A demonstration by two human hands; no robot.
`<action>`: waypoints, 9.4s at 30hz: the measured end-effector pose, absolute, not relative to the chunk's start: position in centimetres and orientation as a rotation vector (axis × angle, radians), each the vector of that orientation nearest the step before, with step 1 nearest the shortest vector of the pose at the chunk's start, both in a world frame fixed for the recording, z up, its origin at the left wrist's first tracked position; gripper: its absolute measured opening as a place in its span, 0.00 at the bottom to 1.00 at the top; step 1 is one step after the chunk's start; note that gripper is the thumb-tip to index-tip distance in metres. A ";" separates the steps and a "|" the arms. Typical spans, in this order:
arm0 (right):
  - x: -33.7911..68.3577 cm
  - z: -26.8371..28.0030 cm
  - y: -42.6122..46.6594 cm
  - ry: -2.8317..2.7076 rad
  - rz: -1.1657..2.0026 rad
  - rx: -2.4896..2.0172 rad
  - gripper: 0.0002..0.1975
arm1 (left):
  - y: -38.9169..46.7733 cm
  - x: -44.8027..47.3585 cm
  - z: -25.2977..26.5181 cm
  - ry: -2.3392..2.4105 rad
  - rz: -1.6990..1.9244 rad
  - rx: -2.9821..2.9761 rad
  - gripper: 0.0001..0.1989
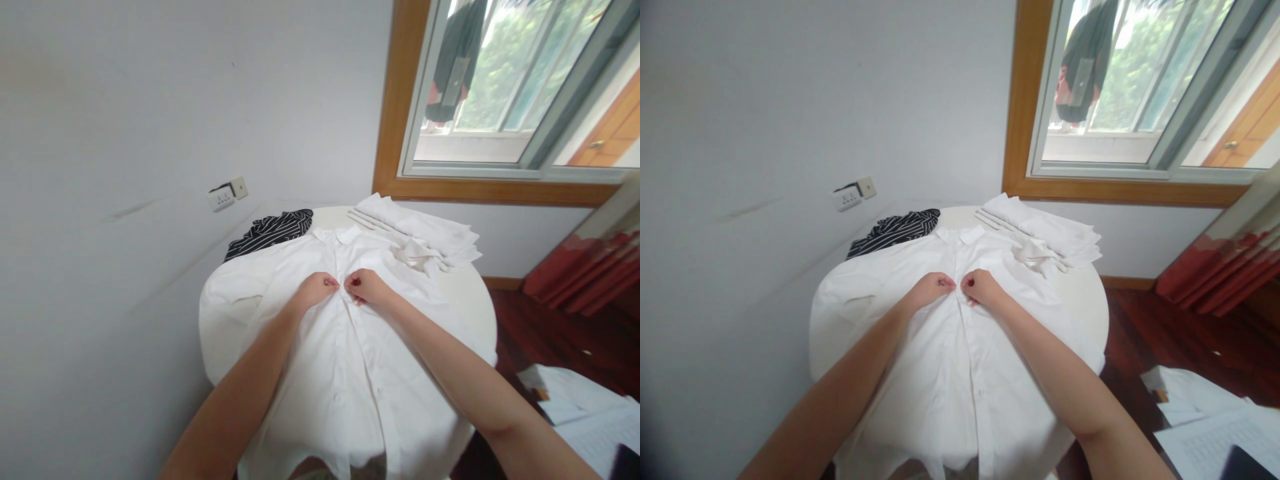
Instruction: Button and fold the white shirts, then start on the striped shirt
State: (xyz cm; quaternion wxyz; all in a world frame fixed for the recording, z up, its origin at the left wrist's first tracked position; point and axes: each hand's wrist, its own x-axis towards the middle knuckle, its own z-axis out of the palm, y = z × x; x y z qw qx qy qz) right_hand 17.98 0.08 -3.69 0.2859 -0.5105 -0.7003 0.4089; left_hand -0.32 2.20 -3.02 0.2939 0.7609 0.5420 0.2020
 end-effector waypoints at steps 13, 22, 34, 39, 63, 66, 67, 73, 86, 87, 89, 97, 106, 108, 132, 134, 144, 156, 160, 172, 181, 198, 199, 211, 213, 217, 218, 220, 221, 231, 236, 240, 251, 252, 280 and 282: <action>18.5 -4.2 -0.1 -1.912 0.995 -1.320 0.09 | 2.1 0.0 -3.4 1.498 0.554 2.075 0.08; 18.6 -3.6 -0.7 -2.022 0.852 -1.324 0.12 | 1.7 0.1 -3.1 1.515 0.552 2.090 0.07; 17.9 -1.4 -1.8 -2.481 0.188 -1.392 0.13 | 1.7 0.1 -3.0 1.534 0.541 2.087 0.08; 18.0 -1.4 -2.1 -2.630 0.092 -1.395 0.13 | 1.9 0.0 -3.2 1.524 0.550 2.080 0.08; 16.2 -3.3 -0.1 -2.185 0.232 -1.756 0.11 | 2.0 0.2 -3.6 1.604 0.541 2.101 0.08; 16.0 -3.2 0.1 -2.123 0.331 -1.834 0.12 | 2.1 0.3 -3.8 1.623 0.548 2.111 0.09; 16.0 -3.2 0.3 -2.102 0.376 -1.863 0.12 | 2.1 0.3 -3.8 1.628 0.547 2.111 0.09; 16.0 -2.9 1.3 -2.017 0.542 -1.943 0.13 | 2.3 0.4 -3.7 1.632 0.518 2.082 0.12; 17.0 -3.1 0.4 -2.046 0.516 -1.688 0.16 | 2.6 -0.7 -3.3 1.403 0.748 2.432 0.15; 17.5 -3.0 0.5 -2.061 0.490 -1.637 0.17 | 2.8 -1.0 -3.3 1.403 0.778 2.456 0.16; 18.7 -2.6 0.8 -2.078 0.355 -1.609 0.16 | 3.3 -1.5 -3.5 1.474 0.790 2.485 0.17; 21.8 -3.7 1.7 -2.253 0.072 -1.875 0.29 | 3.9 -1.0 -5.7 1.795 0.465 2.468 0.23; 21.8 -3.5 1.9 -2.310 0.140 -2.040 0.38 | 3.8 -1.1 -4.9 1.941 0.512 2.452 0.29; 21.4 -2.6 2.4 -2.306 0.066 -2.002 0.34 | 4.5 -1.3 -4.4 1.968 0.564 2.478 0.26; 17.7 -5.1 8.2 -2.244 0.099 -2.011 0.33 | 10.9 -0.8 -5.4 1.917 0.173 2.493 0.32; 17.8 -5.2 8.5 -2.238 0.104 -2.010 0.33 | 11.2 -0.7 -5.6 1.925 0.183 2.490 0.33; 18.0 -5.3 8.4 -2.183 0.128 -2.051 0.34 | 11.3 -0.9 -6.0 1.917 0.255 2.508 0.33; 23.6 -5.8 7.0 -2.128 0.030 -2.004 0.33 | 10.7 -0.7 -5.6 1.920 0.247 2.550 0.31; 24.1 -5.3 6.6 -2.145 -0.061 -1.882 0.25 | 9.5 0.1 -4.6 1.915 0.326 2.775 0.25; 20.3 -3.3 -0.2 -2.363 0.110 -1.781 0.24 | 2.1 -0.4 -4.5 1.819 0.211 2.685 0.25; 19.4 -4.9 -2.0 -2.302 0.121 -1.885 0.29 | 1.0 -0.1 -5.8 1.855 0.289 2.631 0.27; 19.3 -1.7 -4.6 -2.269 0.105 -1.592 0.14 | -4.4 0.3 0.1 1.462 0.155 2.708 0.13; 19.1 -1.5 -4.9 -2.274 0.123 -1.593 0.13 | -4.6 0.3 0.0 1.457 0.108 2.710 0.14; 19.4 -2.8 -6.7 -2.402 0.331 -1.551 0.14 | -7.3 1.0 -1.6 1.627 0.054 2.781 0.22; 19.5 -2.4 -6.9 -2.413 0.350 -1.539 0.13 | -7.5 1.0 -1.7 1.629 0.060 2.792 0.24; 19.8 -1.7 -7.2 -2.433 0.406 -1.511 0.18 | -7.5 1.2 -1.8 1.575 0.042 2.770 0.21; 20.0 -1.6 -7.2 -2.435 0.433 -1.503 0.20 | -7.5 1.3 -1.8 1.580 0.032 2.748 0.20; 20.2 -1.5 -7.2 -2.451 0.477 -1.488 0.19 | -7.3 1.3 -1.7 1.594 0.028 2.708 0.18; 20.4 -1.5 -7.2 -2.464 0.490 -1.476 0.17 | -7.3 1.3 -1.7 1.593 0.033 2.692 0.18; 19.9 -1.8 -7.9 -2.455 0.361 -1.504 0.13 | -6.7 1.0 -1.9 1.583 0.263 2.611 0.16; 19.4 -1.3 -8.5 -2.491 0.259 -1.593 0.08 | -6.5 1.1 -2.0 1.552 0.335 2.512 0.17; 19.3 -1.0 -8.8 -2.469 0.232 -1.620 0.08 | -6.5 1.2 -2.0 1.522 0.376 2.441 0.17; 20.9 -1.0 -7.6 -1.987 0.843 -1.250 0.06 | -6.0 1.3 -2.2 1.193 0.577 2.096 0.18; 20.9 -0.9 -7.6 -1.946 0.888 -1.232 0.07 | -6.1 1.3 -2.2 1.162 0.572 2.018 0.18; 20.3 -1.9 -7.6 -1.704 1.300 -1.207 0.10 | -6.0 1.2 -2.6 0.929 0.496 1.363 0.17; 20.3 -1.9 -7.6 -1.676 1.328 -1.211 0.10 | -6.1 1.2 -2.5 0.943 0.498 1.336 0.17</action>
